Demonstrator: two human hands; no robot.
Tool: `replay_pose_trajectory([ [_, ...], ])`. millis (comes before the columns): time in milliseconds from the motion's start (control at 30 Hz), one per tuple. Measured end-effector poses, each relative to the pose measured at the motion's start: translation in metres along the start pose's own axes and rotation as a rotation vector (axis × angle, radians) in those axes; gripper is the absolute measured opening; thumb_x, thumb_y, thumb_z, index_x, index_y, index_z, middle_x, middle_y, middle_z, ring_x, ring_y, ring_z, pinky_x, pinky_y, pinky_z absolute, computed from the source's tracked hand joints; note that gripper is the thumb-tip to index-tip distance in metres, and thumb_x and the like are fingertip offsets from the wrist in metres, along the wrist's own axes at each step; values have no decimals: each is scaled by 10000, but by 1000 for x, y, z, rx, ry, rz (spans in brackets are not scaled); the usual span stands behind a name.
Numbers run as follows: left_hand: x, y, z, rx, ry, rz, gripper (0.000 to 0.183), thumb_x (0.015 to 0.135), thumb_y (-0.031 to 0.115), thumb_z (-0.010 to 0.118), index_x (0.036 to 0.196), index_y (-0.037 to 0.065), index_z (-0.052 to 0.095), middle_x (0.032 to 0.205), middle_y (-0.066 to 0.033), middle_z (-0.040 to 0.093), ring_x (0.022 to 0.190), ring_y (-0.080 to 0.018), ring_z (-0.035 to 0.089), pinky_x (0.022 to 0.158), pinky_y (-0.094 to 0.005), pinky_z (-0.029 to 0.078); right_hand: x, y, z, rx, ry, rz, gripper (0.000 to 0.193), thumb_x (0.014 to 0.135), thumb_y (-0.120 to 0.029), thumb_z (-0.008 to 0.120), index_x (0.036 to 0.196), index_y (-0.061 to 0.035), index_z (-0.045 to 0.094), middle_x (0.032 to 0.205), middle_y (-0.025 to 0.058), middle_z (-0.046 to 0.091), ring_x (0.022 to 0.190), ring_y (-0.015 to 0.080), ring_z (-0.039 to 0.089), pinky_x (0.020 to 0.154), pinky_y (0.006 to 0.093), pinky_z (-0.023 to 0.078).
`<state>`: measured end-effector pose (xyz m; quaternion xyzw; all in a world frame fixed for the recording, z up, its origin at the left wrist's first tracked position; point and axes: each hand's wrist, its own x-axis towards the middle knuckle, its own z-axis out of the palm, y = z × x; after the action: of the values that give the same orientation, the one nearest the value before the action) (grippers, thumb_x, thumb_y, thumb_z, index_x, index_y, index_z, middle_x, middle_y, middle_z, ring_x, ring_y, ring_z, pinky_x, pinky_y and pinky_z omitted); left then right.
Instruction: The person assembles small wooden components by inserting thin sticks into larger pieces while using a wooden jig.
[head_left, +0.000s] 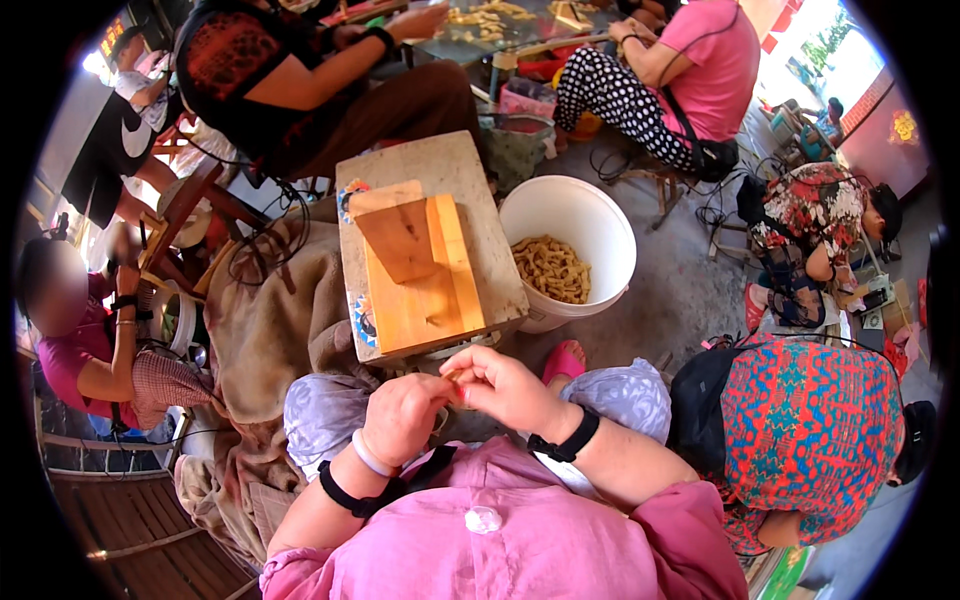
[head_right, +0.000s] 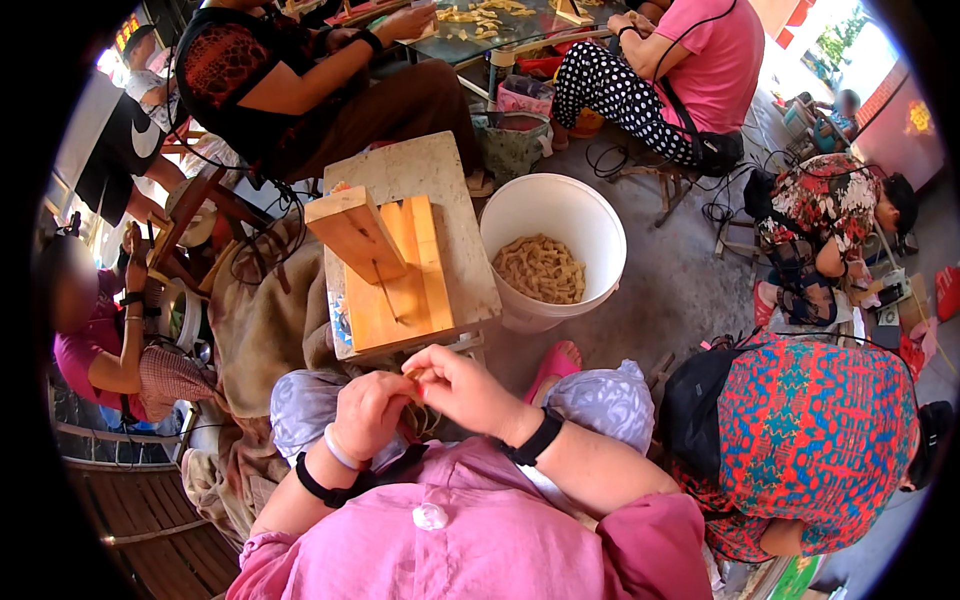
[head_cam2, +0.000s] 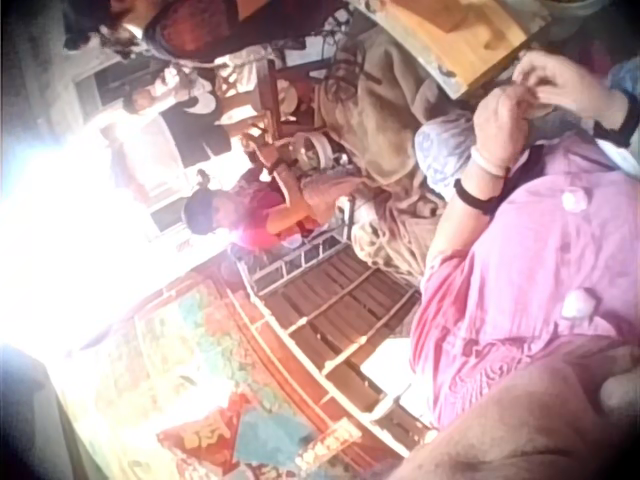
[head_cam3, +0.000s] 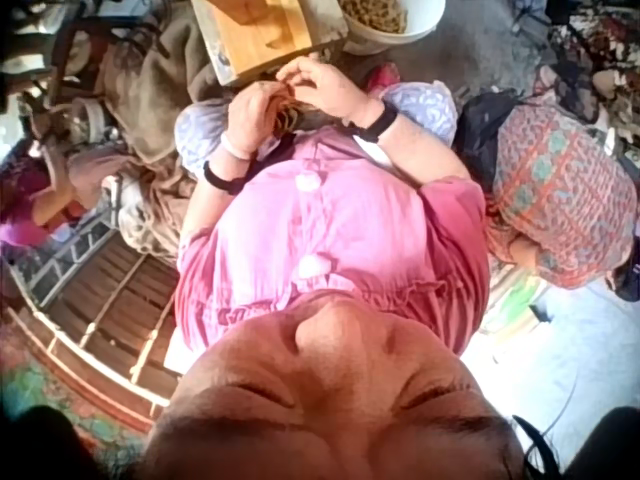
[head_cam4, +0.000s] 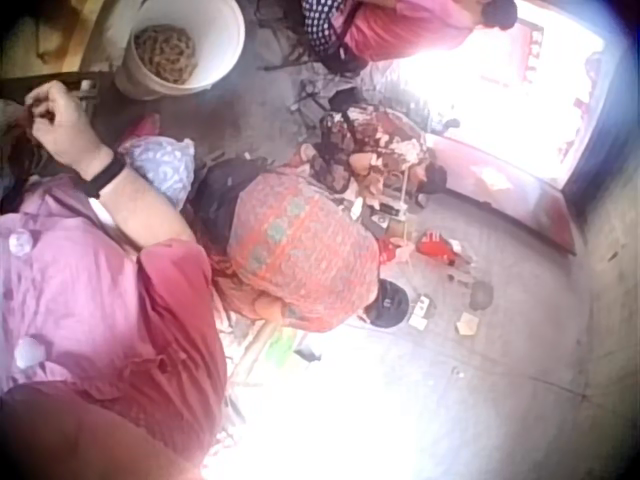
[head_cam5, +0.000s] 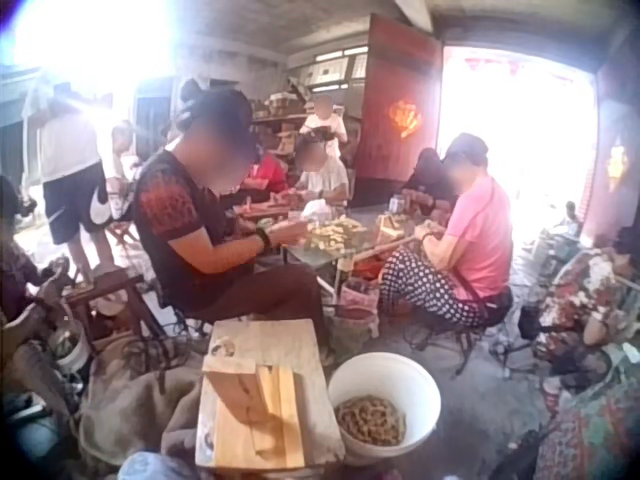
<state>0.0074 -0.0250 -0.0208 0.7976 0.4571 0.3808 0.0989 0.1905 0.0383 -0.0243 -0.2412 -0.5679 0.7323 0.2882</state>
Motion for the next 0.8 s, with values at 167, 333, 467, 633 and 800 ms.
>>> replay_pose_trajectory([
  [167,-11,-7,8,-493,-8,-414,130,843,36,692,950,41,618,1269,-95,512,1061,-177,542,871,-281,453,-7,-18,14,-989,193,-586,352,738,21,624,1072,-54,544,908,131,552,836,319,566,770,391,487],
  [333,-16,-3,5,-1440,-34,-646,106,904,98,650,984,39,613,1283,-48,517,1095,-136,528,962,-282,411,-8,-18,1,-849,48,-525,259,760,-2,607,1008,-52,549,961,136,555,931,348,561,819,432,470],
  [467,-22,-8,10,-1399,117,-705,111,909,60,624,1017,47,604,1267,-50,531,1091,-135,523,964,-282,413,-7,-25,7,-810,83,-591,190,796,-59,648,969,-47,571,982,135,603,956,350,584,840,408,484],
  [633,-15,6,8,-1220,35,-668,168,977,100,564,1124,20,573,1049,-7,612,929,-89,561,855,-244,462,-12,-8,-6,-53,-16,166,142,922,-159,602,913,-24,559,832,151,607,769,344,603,674,385,489],
  [800,-17,4,7,-1084,29,-740,171,999,149,539,1086,14,599,963,15,614,867,-60,536,796,-232,460,-6,-21,3,-1044,4,-531,171,869,-174,619,869,-31,525,764,150,555,739,359,571,646,440,456],
])
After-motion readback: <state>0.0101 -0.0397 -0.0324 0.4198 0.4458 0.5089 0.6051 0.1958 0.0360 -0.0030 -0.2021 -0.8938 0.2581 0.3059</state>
